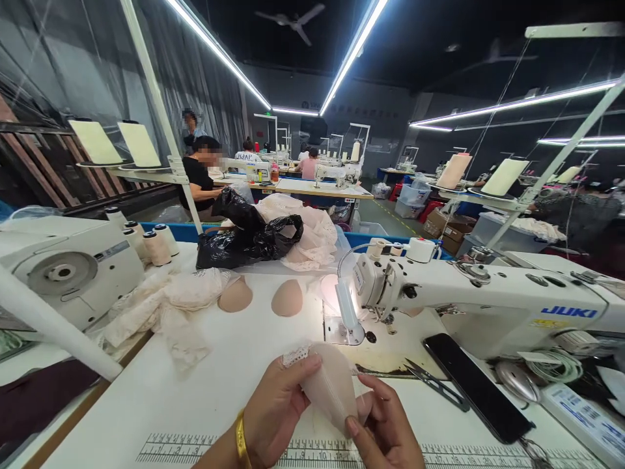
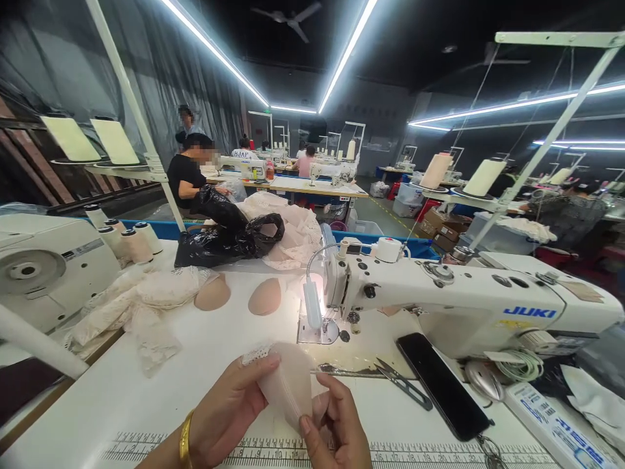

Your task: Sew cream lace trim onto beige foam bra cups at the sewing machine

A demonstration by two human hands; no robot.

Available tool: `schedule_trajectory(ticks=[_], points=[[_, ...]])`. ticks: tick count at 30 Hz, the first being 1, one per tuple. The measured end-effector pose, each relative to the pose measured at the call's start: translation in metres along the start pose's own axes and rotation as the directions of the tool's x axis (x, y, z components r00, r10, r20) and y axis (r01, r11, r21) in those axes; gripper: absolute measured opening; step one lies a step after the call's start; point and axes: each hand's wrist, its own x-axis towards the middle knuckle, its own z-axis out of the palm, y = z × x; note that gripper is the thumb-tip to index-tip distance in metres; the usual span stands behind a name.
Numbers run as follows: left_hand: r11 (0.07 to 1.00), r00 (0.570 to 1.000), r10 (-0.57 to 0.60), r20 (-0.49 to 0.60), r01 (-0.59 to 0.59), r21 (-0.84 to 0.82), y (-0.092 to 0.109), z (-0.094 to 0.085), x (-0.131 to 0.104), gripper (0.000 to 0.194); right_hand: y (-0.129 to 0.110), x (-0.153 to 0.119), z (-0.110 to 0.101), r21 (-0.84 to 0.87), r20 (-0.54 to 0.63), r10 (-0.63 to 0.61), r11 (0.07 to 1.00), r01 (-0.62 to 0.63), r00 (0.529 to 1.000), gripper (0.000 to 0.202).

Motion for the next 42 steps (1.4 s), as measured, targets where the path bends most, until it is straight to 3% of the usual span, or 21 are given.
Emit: schedule_trajectory(ticks=[2, 3, 4, 5, 7, 8, 9, 10, 12, 16, 20, 26, 30, 38, 42], points=[[0.987, 0.984, -0.013, 0.176, -0.016, 0.162, 0.010, 0.002, 0.002, 0.033, -0.006, 0.014, -0.014, -0.066, 0.054, -0.095, 0.993, 0.098, 0.994, 0.062], [0.954, 0.951, -0.026, 0.309, -0.068, 0.290, 0.015, 0.002, 0.005, 0.030, -0.011, 0.024, -0.023, -0.128, 0.099, -0.171, 0.975, 0.183, 0.980, 0.063], [0.885, 0.887, -0.047, 0.459, -0.176, 0.431, 0.018, 0.003, 0.009, 0.024, -0.018, 0.036, -0.032, -0.203, 0.154, -0.265, 0.934, 0.293, 0.952, 0.059], [0.764, 0.800, -0.078, 0.595, -0.336, 0.552, 0.021, 0.002, 0.015, 0.015, -0.024, 0.051, -0.040, -0.292, 0.227, -0.375, 0.854, 0.430, 0.899, 0.056], [0.385, 0.628, -0.163, 0.761, -0.670, 0.635, 0.021, 0.001, 0.032, 0.007, -0.036, 0.082, -0.054, -0.393, 0.470, -0.508, 0.611, 0.687, 0.721, 0.040], [0.194, 0.578, -0.201, 0.791, -0.768, 0.610, 0.020, -0.001, 0.043, 0.012, -0.039, 0.097, -0.058, -0.430, 0.590, -0.501, 0.468, 0.772, 0.633, 0.032], [0.050, 0.561, -0.234, 0.794, -0.809, 0.586, 0.018, -0.002, 0.054, 0.018, -0.041, 0.111, -0.061, -0.484, 0.661, -0.462, 0.339, 0.807, 0.591, 0.028], [-0.039, 0.568, -0.259, 0.782, -0.815, 0.579, 0.016, -0.004, 0.064, 0.024, -0.040, 0.122, -0.063, -0.495, 0.713, -0.434, 0.244, 0.834, 0.550, 0.030], [-0.088, 0.592, -0.289, 0.753, -0.799, 0.594, 0.011, -0.009, 0.083, 0.036, -0.036, 0.137, -0.064, -0.527, 0.727, -0.413, 0.175, 0.832, 0.548, 0.035], [-0.066, 0.624, -0.284, 0.728, -0.770, 0.635, 0.002, -0.017, 0.101, 0.042, -0.031, 0.137, -0.068, -0.533, 0.690, -0.390, 0.295, 0.793, 0.610, 0.047], [-0.082, 0.689, -0.213, 0.693, -0.719, 0.690, -0.011, -0.022, 0.102, 0.030, -0.032, 0.132, -0.072, -0.520, 0.676, -0.344, 0.403, 0.753, 0.651, 0.046], [-0.079, 0.717, -0.135, 0.684, -0.696, 0.714, -0.024, -0.025, 0.106, 0.018, -0.024, 0.138, -0.075, -0.580, 0.618, -0.321, 0.430, 0.692, 0.718, 0.041], [-0.111, 0.718, -0.143, 0.681, -0.695, 0.710, -0.024, -0.026, 0.108, 0.021, -0.020, 0.138, -0.075, -0.597, 0.577, -0.325, 0.458, 0.659, 0.749, 0.038], [-0.144, 0.789, -0.165, 0.592, -0.613, 0.777, -0.024, -0.023, 0.103, 0.023, -0.020, 0.135, -0.074, -0.610, 0.582, -0.324, 0.432, 0.664, 0.746, 0.040], [-0.168, 0.794, -0.187, 0.578, -0.606, 0.778, -0.019, -0.020, 0.101, 0.029, -0.019, 0.134, -0.075, -0.616, 0.590, -0.310, 0.424, 0.664, 0.745, 0.044]])
